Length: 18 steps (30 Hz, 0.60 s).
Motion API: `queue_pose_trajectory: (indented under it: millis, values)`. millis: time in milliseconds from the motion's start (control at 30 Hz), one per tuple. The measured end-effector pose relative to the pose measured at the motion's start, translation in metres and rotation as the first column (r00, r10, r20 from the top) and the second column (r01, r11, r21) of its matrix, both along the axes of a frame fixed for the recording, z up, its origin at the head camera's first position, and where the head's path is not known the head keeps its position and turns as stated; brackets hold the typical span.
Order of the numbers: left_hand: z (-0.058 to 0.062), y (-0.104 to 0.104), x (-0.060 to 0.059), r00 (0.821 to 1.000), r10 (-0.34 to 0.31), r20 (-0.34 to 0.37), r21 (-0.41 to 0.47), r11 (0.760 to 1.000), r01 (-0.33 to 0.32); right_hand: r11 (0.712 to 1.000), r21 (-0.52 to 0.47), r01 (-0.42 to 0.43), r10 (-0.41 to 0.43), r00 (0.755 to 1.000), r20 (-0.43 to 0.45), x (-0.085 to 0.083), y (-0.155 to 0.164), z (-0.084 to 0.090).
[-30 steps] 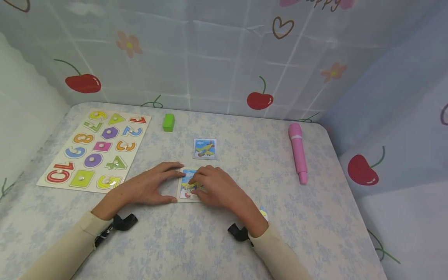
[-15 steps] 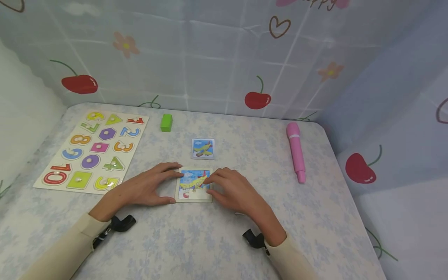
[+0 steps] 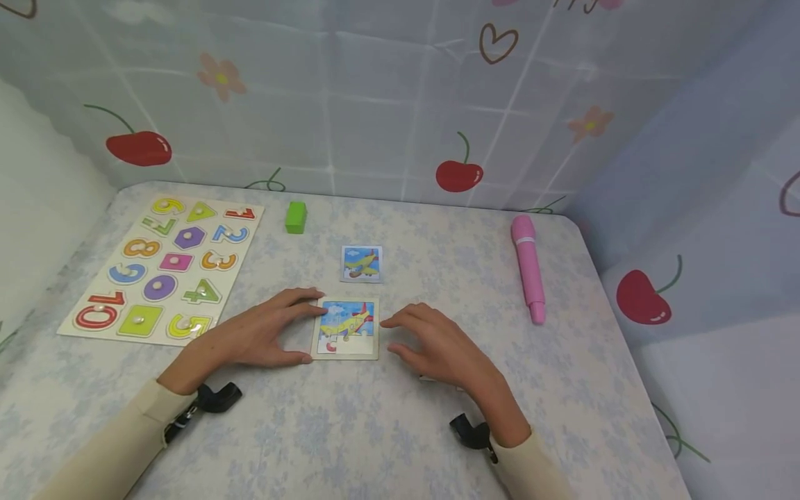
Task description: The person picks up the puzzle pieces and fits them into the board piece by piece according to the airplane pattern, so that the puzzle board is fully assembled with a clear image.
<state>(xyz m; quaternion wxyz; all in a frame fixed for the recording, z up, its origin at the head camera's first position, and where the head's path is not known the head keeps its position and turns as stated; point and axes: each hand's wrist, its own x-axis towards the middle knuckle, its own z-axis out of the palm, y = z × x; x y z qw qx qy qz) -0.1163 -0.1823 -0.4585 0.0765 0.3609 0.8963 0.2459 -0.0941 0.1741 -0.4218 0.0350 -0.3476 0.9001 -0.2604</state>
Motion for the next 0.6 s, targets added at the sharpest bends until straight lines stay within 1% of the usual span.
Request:
queue_pose_trajectory:
  millis: [100,300,467,600]
  values:
    - [0.0,0.0,0.0,1.0,-0.004,0.003,0.006,1.0,0.004,1.0,-0.017,0.013,-0.012,0.999,0.03,0.002,0.007,0.0]
    - [0.001,0.0,0.0,1.0,-0.004,0.005,0.015,1.0,0.004,0.999,-0.051,0.015,-0.012,0.999,0.052,0.007,0.019,-0.003]
    - [0.0,0.0,0.0,1.0,-0.001,0.013,0.022,1.0,0.0,0.998,-0.041,0.042,-0.039,0.996,0.076,0.013,0.03,-0.008]
    - [0.0,0.0,0.001,1.0,0.002,0.013,0.018,1.0,-0.003,0.996,-0.018,0.082,-0.08,0.993,0.092,0.018,0.038,-0.01]
